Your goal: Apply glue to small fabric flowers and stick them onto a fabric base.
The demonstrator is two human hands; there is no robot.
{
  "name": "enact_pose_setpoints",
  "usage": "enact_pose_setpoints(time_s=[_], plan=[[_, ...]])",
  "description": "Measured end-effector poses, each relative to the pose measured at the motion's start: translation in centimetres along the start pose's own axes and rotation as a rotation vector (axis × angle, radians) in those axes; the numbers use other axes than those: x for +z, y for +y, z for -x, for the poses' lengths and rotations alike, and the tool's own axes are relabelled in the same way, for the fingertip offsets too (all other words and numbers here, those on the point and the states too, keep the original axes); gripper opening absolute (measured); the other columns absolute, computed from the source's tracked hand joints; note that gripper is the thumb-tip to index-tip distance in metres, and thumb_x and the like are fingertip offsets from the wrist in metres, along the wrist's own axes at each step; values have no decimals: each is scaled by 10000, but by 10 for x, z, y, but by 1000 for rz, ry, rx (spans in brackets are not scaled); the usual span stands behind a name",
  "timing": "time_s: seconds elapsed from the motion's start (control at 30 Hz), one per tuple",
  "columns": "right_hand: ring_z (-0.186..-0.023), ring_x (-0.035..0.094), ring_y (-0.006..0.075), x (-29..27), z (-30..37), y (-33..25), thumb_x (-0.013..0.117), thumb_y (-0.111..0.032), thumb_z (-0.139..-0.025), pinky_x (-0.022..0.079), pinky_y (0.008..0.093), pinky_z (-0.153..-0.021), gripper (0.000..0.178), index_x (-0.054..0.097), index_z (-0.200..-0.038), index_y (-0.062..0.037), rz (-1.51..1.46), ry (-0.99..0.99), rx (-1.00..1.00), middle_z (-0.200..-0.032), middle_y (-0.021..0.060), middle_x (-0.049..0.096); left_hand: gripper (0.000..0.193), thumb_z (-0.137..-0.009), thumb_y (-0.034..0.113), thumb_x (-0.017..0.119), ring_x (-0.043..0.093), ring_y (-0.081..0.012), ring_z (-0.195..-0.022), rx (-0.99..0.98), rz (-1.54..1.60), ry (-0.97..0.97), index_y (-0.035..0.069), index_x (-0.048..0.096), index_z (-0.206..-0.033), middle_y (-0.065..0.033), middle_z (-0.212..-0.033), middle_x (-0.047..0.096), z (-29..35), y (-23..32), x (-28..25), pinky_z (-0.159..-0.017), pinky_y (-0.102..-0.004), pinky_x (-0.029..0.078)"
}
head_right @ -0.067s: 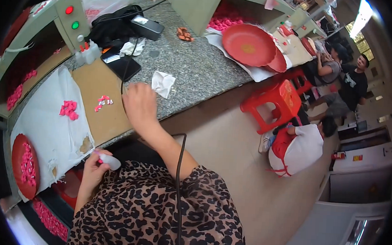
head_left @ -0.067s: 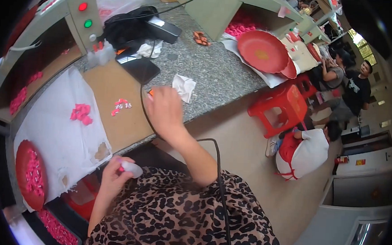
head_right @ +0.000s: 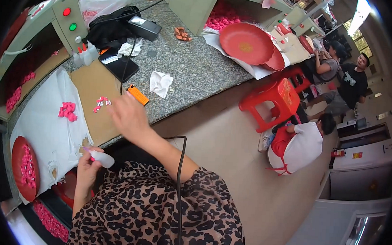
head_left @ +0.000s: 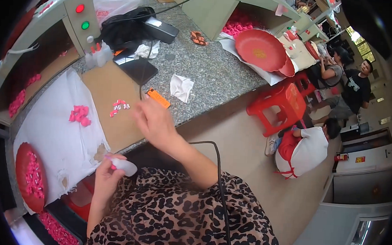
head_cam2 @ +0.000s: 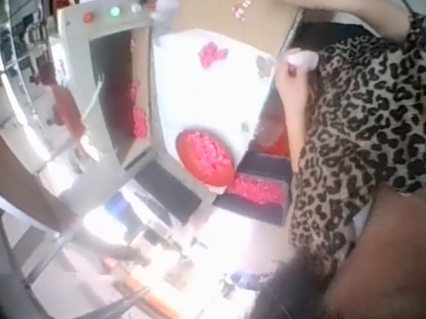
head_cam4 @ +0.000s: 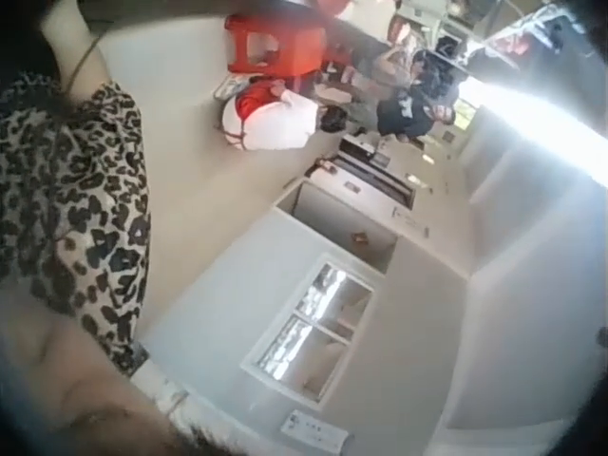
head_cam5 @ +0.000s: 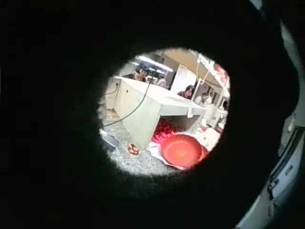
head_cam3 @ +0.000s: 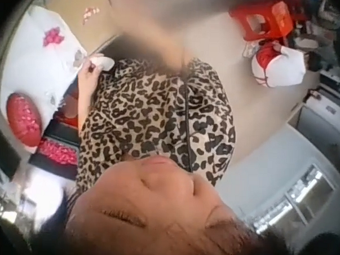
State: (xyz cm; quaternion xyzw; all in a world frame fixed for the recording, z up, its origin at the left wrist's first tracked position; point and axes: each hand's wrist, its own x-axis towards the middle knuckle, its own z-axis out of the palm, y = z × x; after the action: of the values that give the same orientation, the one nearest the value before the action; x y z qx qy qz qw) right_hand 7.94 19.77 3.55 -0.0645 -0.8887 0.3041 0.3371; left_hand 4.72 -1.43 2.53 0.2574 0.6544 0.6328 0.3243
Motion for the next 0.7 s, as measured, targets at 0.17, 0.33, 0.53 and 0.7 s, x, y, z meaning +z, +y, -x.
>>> enact_pose_setpoints(time_s=[0.17, 0.33, 0.53, 0.7], plan=[[-719, 541, 123, 5, 19, -29, 496, -198, -846, 459, 238, -625, 288, 413, -1038, 1, -1246, -562, 464, -847, 70, 533, 304, -793, 229, 574, 427, -40, -593, 104, 162, 120, 27, 485, -1002, 11, -767, 504, -20, 22, -3, -511, -157, 324], [-671, 546, 105, 18, 13, -42, 530, -150, -827, 454, 208, -583, 275, 411, -1027, -3, -1363, -530, 494, -818, 78, 540, 418, -825, 349, 515, 459, -48, -568, 83, 267, 163, 42, 430, -1096, -4, -769, 519, -35, 22, -2, -478, -148, 328], [-640, 537, 77, 37, 9, -29, 558, -207, -802, 444, 193, -498, 248, 465, -977, -58, -1679, -337, 795, -784, 14, 542, 467, -858, 299, 440, 481, -91, -676, -10, 557, 114, 51, 323, -1236, -19, -844, 514, -32, 26, -16, -547, -201, 367], [-546, 418, 106, 25, -7, -4, 586, -190, -766, 355, 220, -463, 309, 461, -1025, -75, -2060, -133, 993, -762, 34, 492, 453, -839, 126, 447, 476, -115, -700, -151, 903, 39, 54, 286, -1256, -34, -849, 508, -33, 16, -30, -581, -259, 384]])
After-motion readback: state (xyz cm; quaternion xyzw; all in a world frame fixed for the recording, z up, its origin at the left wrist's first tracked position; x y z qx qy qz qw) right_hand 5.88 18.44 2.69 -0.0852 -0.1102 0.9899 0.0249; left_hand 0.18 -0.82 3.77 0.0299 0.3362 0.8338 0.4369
